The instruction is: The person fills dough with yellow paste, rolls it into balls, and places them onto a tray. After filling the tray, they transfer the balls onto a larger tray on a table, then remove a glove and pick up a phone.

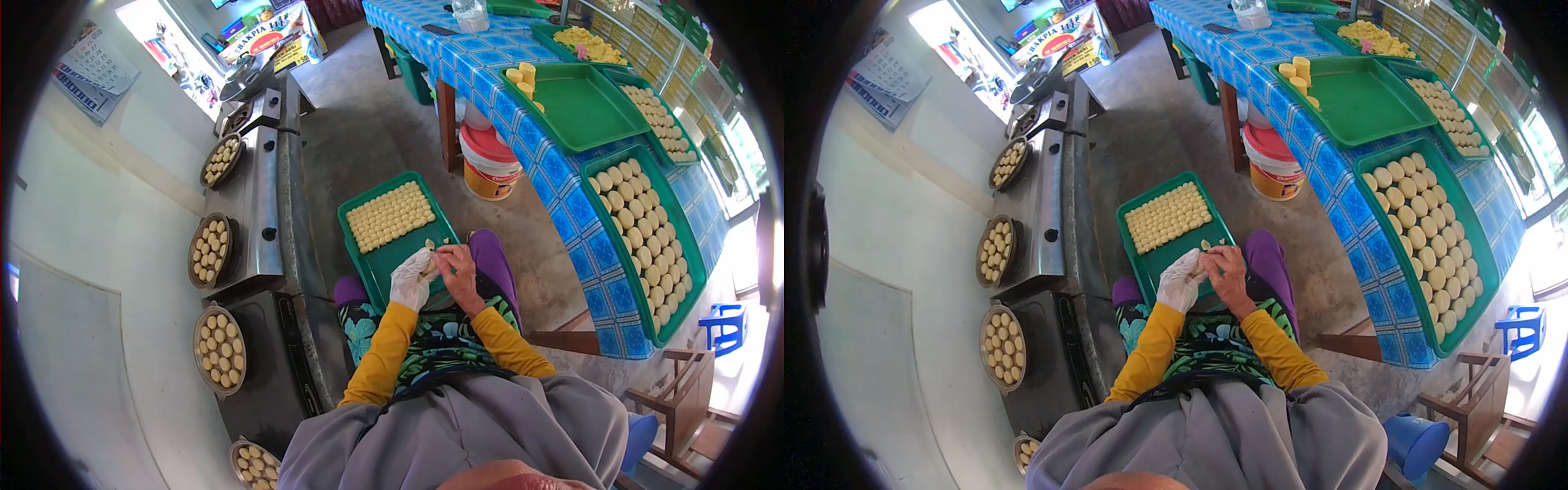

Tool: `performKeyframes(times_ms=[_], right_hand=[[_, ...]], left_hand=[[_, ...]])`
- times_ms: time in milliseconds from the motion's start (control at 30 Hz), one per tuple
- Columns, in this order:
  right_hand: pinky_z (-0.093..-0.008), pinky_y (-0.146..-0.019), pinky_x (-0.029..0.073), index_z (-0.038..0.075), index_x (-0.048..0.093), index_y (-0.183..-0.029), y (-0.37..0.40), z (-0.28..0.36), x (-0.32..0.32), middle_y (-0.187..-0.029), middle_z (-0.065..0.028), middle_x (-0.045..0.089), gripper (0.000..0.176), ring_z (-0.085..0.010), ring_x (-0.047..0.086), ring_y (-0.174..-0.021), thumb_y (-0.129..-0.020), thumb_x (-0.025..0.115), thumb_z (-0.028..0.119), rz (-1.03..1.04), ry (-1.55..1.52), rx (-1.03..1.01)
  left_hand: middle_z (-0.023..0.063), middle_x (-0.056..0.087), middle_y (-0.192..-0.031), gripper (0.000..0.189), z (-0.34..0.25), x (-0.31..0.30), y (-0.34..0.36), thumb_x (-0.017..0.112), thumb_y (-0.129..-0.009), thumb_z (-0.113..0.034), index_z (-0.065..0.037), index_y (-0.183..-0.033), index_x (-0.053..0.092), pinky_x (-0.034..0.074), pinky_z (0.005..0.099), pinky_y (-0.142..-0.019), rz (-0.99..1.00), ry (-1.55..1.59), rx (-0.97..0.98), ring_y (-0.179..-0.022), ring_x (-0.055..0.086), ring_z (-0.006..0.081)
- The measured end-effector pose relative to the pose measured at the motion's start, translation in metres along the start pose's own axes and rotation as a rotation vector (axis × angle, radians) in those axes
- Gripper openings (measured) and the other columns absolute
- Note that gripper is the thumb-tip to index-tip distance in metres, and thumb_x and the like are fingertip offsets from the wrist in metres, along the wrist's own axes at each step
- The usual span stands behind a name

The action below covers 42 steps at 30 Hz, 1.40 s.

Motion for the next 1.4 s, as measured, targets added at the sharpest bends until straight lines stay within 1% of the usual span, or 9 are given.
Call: performKeyframes(times_ms=[100,300,500,600,733,833,967,1033,1400], right_hand=[[-0.0351,-0.082,0.045,0.001,0.072,-0.089,-0.003,0.013,-0.008,-0.092,-0.0088,0.064,0.015,-0.0249,0.056,-0.093,-0.087,0.065,0.015,0.013,0.221,-0.276],[-0.0343,-0.088,0.044,0.004,0.073,-0.095,0.001,0.000,-0.001,-0.103,-0.0086,0.064,0.016,-0.0246,0.056,-0.098,-0.089,0.062,0.014,0.066,-0.177,0.127],[-0.0359,-0.095,0.041,0.005,0.073,-0.102,0.002,0.018,0.003,-0.114,-0.0105,0.064,0.026,-0.0241,0.056,-0.107,-0.097,0.052,0.021,0.176,-0.043,-0.222],[-0.0357,-0.108,0.030,0.002,0.046,-0.139,0.007,0.034,0.025,-0.140,-0.0127,0.049,0.048,-0.0249,0.044,-0.128,-0.104,0.035,0.033,0.238,-0.612,0.176],[-0.0353,-0.110,0.028,0.004,0.026,-0.150,-0.031,0.029,0.034,-0.148,-0.0136,0.036,0.057,-0.0224,0.038,-0.133,-0.105,0.026,0.040,0.068,-0.533,0.071],[-0.0351,-0.110,0.028,0.004,0.026,-0.150,-0.041,0.047,0.017,-0.142,-0.0150,0.044,0.055,-0.0226,0.040,-0.131,-0.105,0.034,0.033,0.053,-0.633,0.109],[-0.0382,-0.113,0.021,0.002,0.030,-0.148,-0.028,0.048,-0.003,-0.128,-0.0129,0.060,0.056,-0.0230,0.044,-0.129,-0.099,0.049,0.022,0.016,-0.512,0.057],[-0.0416,-0.114,0.019,0.001,0.033,-0.146,-0.015,0.045,-0.011,-0.129,-0.0106,0.060,0.061,-0.0238,0.046,-0.127,-0.093,0.057,0.020,0.109,-0.063,-0.154],[-0.0408,-0.107,0.031,0.003,0.044,-0.141,-0.027,0.030,-0.019,-0.116,-0.0066,0.067,0.079,-0.0236,0.052,-0.117,-0.073,0.080,0.021,0.192,0.069,-0.206]], left_hand=[[0.0136,0.065,-0.109,0.027,-0.004,-0.002,0.000,0.061,-0.089,0.000,0.006,-0.116,0.059,0.056,0.0378,-0.082,0.088,-0.115,-0.005,-0.092,0.065,0.0244],[0.0168,0.062,-0.111,0.029,-0.004,0.005,-0.001,0.059,-0.089,0.001,0.008,-0.117,0.058,0.054,0.0366,-0.081,0.018,-0.029,-0.006,-0.095,0.064,0.0262],[0.0154,0.059,-0.115,0.050,-0.008,0.014,-0.004,0.057,-0.095,-0.030,0.001,-0.133,0.046,0.049,0.0412,-0.091,0.142,0.242,-0.070,-0.102,0.059,0.0291],[0.0091,0.059,-0.111,0.057,0.004,0.019,-0.012,0.046,-0.098,-0.050,-0.007,-0.135,0.045,0.050,0.0392,-0.090,0.036,0.106,0.033,-0.101,0.058,0.0244],[0.0084,0.060,-0.112,0.043,-0.012,0.048,0.014,0.049,-0.101,-0.035,-0.007,-0.133,0.047,0.049,0.0335,-0.089,0.184,-0.106,0.090,-0.099,0.060,0.0213],[0.0144,0.057,-0.124,0.043,-0.013,0.041,0.005,0.051,-0.099,-0.015,0.002,-0.137,0.041,0.049,0.0363,-0.094,0.254,0.079,0.091,-0.110,0.059,0.0257],[0.0162,0.054,-0.128,0.043,-0.023,0.049,0.018,0.050,-0.099,-0.012,0.004,-0.137,0.040,0.047,0.0387,-0.098,0.236,0.234,0.129,-0.117,0.056,0.0282],[0.0176,0.051,-0.132,0.042,-0.019,0.045,0.016,0.051,-0.098,-0.011,0.006,-0.136,0.041,0.046,0.0408,-0.101,0.230,0.212,0.088,-0.123,0.052,0.0279],[0.0156,0.059,-0.117,0.032,-0.020,0.044,0.015,0.052,-0.098,-0.012,0.008,-0.123,0.051,0.051,0.0354,-0.091,0.210,0.216,-0.043,-0.107,0.060,0.0261]])
Point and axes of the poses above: each hand's wrist, its own y-axis away from the middle knuckle, its own x-axis out of the palm, z = x × y, the point moved 1 cm from there along -y, towards the middle knuckle
